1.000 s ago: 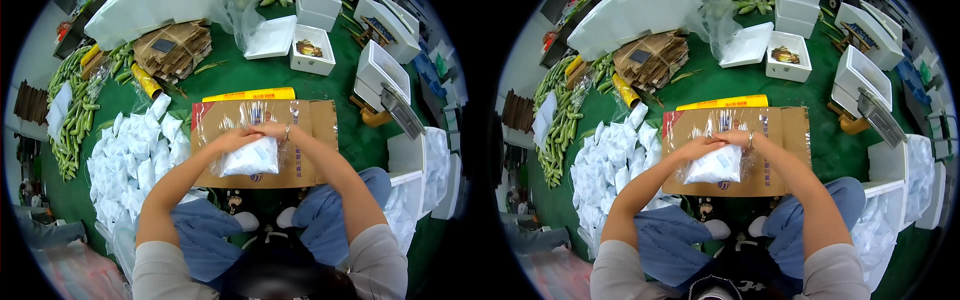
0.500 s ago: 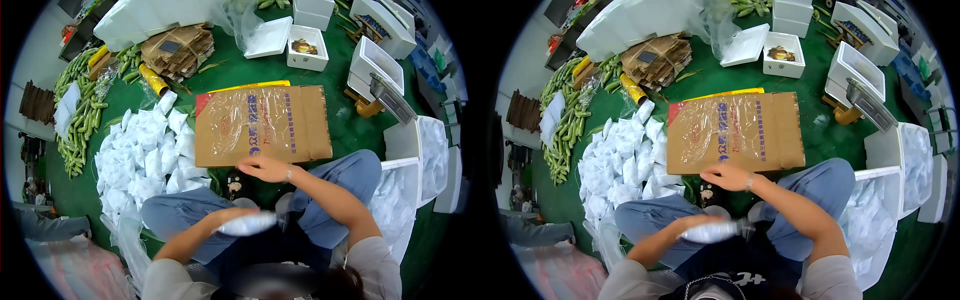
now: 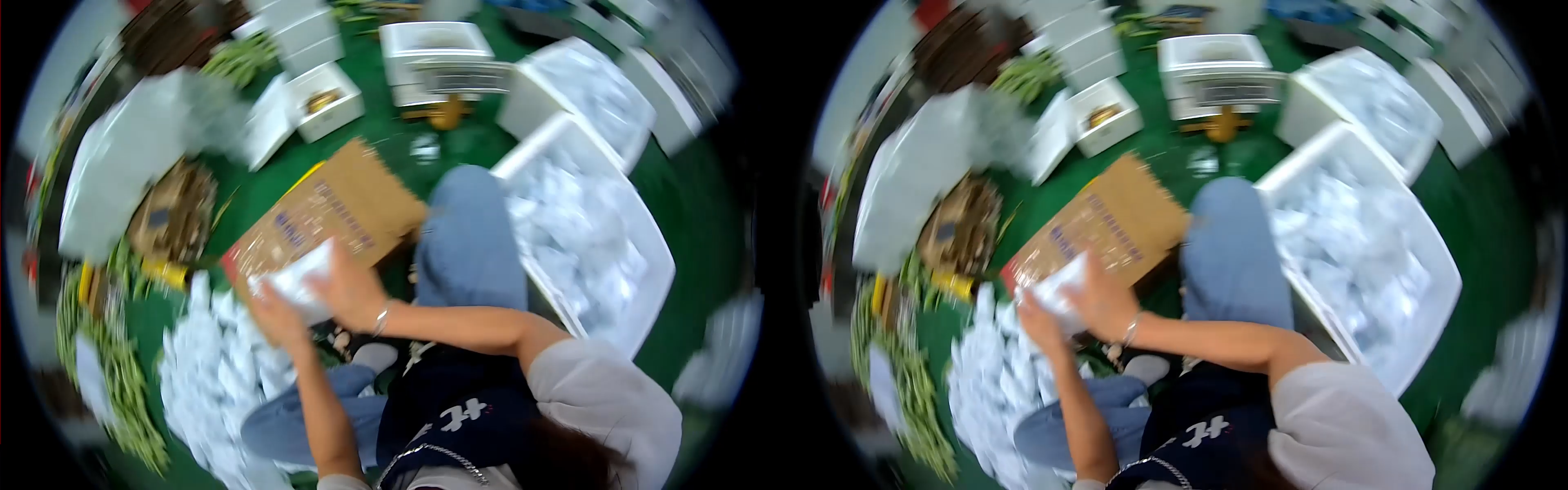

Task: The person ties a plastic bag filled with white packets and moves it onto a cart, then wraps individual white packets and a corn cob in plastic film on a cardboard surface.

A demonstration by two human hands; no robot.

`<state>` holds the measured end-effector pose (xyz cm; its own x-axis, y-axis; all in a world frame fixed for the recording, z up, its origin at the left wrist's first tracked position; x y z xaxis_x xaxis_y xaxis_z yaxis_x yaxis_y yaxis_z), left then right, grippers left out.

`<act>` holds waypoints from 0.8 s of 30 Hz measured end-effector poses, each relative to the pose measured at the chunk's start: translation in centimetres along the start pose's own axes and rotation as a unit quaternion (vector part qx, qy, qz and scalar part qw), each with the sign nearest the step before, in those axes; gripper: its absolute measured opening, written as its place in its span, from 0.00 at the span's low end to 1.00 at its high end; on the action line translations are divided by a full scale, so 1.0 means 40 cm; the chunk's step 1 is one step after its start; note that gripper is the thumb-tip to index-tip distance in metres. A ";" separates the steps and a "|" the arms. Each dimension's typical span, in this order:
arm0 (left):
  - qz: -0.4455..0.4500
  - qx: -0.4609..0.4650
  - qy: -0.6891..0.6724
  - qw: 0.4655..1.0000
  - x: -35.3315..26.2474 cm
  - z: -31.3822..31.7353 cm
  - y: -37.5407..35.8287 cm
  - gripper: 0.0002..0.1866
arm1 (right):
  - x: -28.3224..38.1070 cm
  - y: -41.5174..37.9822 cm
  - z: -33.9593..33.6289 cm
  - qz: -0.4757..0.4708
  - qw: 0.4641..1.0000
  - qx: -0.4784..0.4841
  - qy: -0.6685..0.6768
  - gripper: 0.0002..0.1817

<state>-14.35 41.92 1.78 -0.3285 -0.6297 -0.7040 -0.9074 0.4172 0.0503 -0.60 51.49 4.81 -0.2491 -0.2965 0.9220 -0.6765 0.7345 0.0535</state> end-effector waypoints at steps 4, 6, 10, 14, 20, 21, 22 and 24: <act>-0.049 0.295 -0.476 0.827 -0.195 0.043 -0.063 0.30 | 0.061 -0.079 -0.036 -0.280 0.914 -0.088 -0.279 0.23; -0.091 0.406 -0.481 0.772 -0.214 0.059 -0.129 0.31 | 0.090 -0.144 -0.098 -0.293 0.920 0.037 -0.258 0.24; -0.093 0.471 -0.431 0.764 -0.235 0.096 -0.188 0.32 | 0.070 -0.169 -0.161 -0.277 0.932 -0.025 -0.233 0.28; -0.026 0.460 -0.375 0.804 -0.295 0.102 -0.174 0.33 | 0.067 -0.126 -0.261 -0.172 0.957 -0.202 -0.115 0.24; 0.338 0.445 -0.190 0.807 -0.567 0.049 -0.244 0.45 | 0.124 -0.167 -0.511 -0.172 0.924 -0.297 0.169 0.42; 0.292 0.476 -0.237 0.795 -0.629 0.061 -0.284 0.50 | 0.112 -0.195 -0.536 -0.159 0.905 -0.344 0.192 0.41; 0.404 0.430 -0.141 0.795 -0.668 0.083 -0.326 0.55 | 0.102 -0.217 -0.565 -0.150 0.885 -0.387 0.212 0.39; 0.474 0.448 -0.160 0.741 -0.702 0.149 -0.405 0.61 | 0.101 -0.264 -0.642 -0.090 0.795 -0.437 0.410 0.39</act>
<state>11.13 56.74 16.52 -0.4984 0.3529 -0.7918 0.2770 0.9303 0.2403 23.34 58.20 17.84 0.5762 -0.2102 0.7898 0.1793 0.9753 0.1288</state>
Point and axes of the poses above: each hand's wrist, its own y-axis towards the middle knuckle, its own z-axis out of the palm, x = y × z, the point moved 1 cm from there along y, towards the middle knuckle, and after that the axes turned 2 degrees about x, right-handed, at the moved point
